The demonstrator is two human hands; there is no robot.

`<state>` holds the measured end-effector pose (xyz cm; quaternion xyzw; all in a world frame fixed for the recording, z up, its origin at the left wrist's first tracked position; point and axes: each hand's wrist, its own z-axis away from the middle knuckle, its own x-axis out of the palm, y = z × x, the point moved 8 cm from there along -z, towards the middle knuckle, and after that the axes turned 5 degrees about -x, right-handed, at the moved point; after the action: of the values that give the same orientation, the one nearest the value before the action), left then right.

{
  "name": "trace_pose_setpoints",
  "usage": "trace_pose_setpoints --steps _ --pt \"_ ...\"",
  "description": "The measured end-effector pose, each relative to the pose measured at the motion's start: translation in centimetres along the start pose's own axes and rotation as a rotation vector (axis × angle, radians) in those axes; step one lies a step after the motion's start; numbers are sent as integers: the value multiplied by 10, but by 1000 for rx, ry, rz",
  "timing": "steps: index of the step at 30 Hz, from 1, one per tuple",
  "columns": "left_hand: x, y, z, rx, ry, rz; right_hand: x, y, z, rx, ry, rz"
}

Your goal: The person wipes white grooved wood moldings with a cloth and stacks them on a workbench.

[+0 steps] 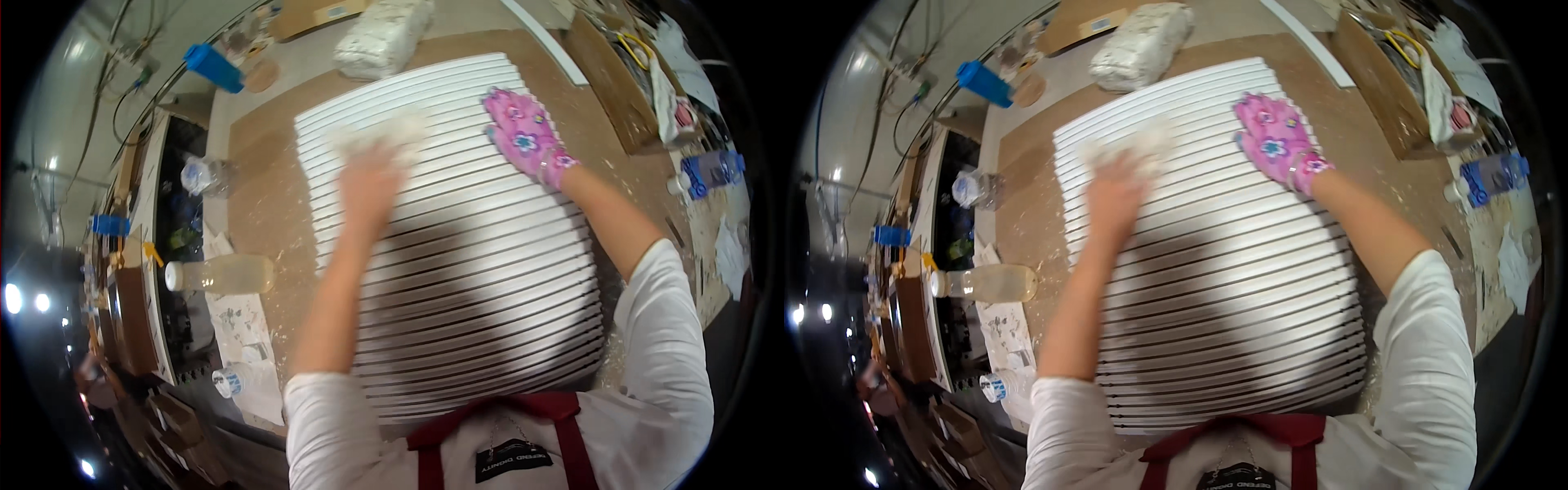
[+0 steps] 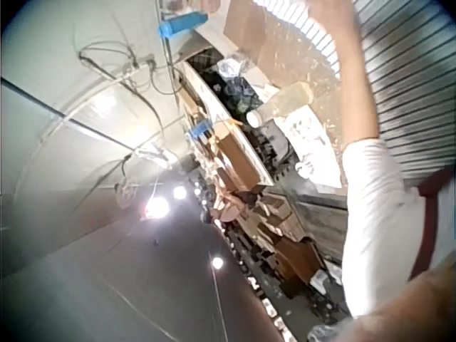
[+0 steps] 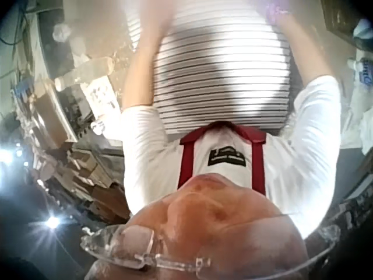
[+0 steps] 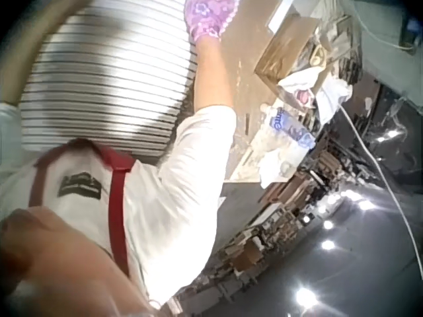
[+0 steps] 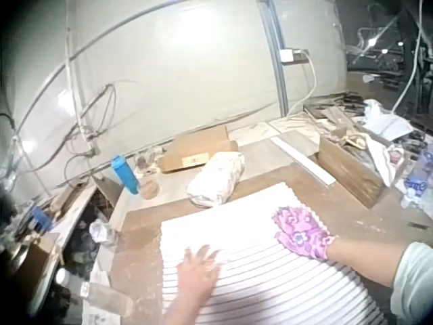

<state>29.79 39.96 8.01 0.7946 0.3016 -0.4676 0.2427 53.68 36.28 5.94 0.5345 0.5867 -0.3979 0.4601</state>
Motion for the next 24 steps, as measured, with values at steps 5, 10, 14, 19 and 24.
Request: trace_pose_setpoints --steps 5,10,14,19,24 --pt "-76 -154 56 -824 -324 -134 -2 -8 -2 3 31 -56" --pt "-58 36 -53 -113 143 239 -16 -12 -2 -41 121 -42" --pt "26 121 -65 33 -9 160 -12 2 -5 113 -31 -271" --pt "-4 -33 12 -47 6 -102 -4 -5 2 -26 155 -18" --pt "-99 -126 52 -648 -134 -95 -8 -10 -5 18 15 -83"
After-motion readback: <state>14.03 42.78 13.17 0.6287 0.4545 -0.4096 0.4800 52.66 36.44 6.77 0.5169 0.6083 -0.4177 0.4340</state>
